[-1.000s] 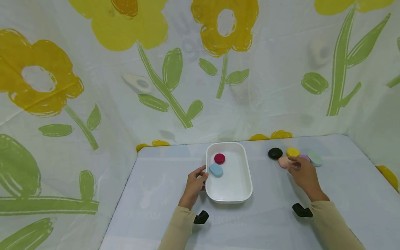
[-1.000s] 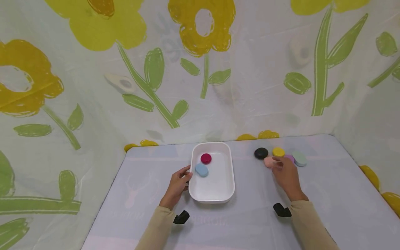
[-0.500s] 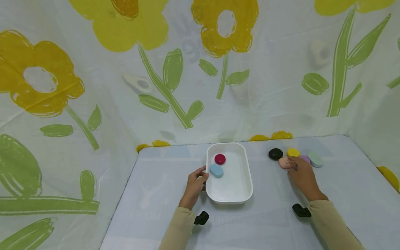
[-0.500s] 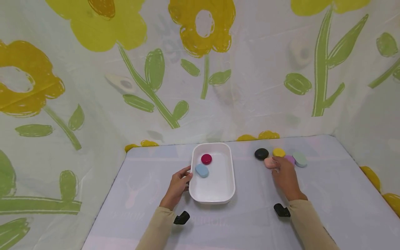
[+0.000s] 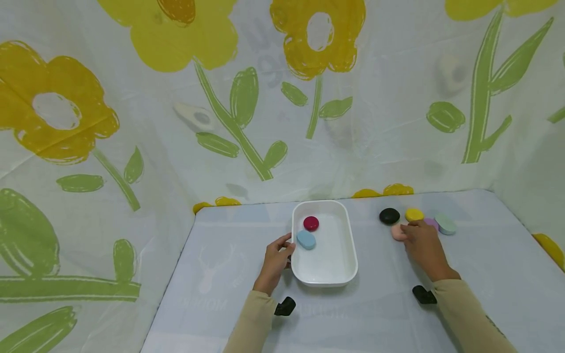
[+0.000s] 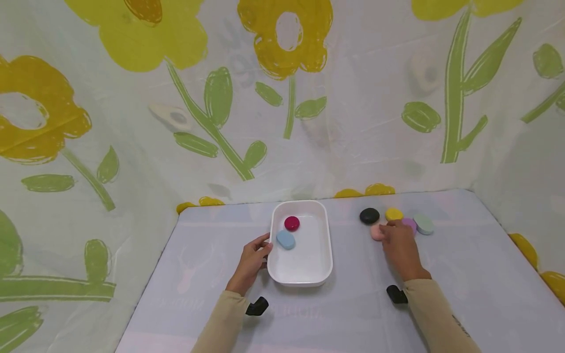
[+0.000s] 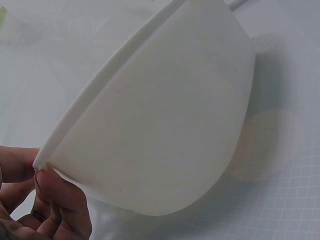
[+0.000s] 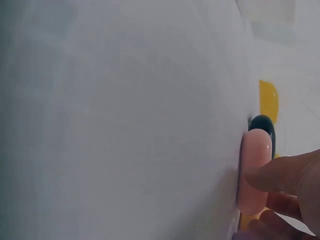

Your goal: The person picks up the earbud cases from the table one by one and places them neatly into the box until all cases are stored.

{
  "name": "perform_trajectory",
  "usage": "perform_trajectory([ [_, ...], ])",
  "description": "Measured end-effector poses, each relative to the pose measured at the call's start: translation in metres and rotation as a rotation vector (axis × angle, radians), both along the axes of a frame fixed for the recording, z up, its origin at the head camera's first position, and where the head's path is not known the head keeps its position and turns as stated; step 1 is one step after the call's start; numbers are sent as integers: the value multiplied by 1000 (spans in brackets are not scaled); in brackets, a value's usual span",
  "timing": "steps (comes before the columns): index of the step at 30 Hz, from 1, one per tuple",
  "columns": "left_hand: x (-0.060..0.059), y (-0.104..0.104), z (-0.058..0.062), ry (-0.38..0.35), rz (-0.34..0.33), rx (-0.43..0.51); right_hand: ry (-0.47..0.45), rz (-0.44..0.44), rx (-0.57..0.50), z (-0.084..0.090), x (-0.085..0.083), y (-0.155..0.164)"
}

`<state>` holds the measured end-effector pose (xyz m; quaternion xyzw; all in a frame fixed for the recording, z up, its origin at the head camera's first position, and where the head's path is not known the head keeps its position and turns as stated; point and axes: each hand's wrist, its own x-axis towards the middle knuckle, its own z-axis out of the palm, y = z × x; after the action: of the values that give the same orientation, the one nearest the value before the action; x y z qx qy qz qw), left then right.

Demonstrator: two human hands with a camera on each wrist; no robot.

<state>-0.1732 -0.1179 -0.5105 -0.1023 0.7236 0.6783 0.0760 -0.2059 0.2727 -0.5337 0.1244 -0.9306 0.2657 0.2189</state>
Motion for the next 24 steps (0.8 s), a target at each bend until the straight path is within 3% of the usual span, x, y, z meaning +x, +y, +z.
perform_trajectory([
  [12, 0, 1, -1, 4, -5, 21, -257, -14, -25, 5, 5, -2],
  [24, 1, 0, -1, 4, -8, 34, -191, 5, -7, 3, 3, -3],
])
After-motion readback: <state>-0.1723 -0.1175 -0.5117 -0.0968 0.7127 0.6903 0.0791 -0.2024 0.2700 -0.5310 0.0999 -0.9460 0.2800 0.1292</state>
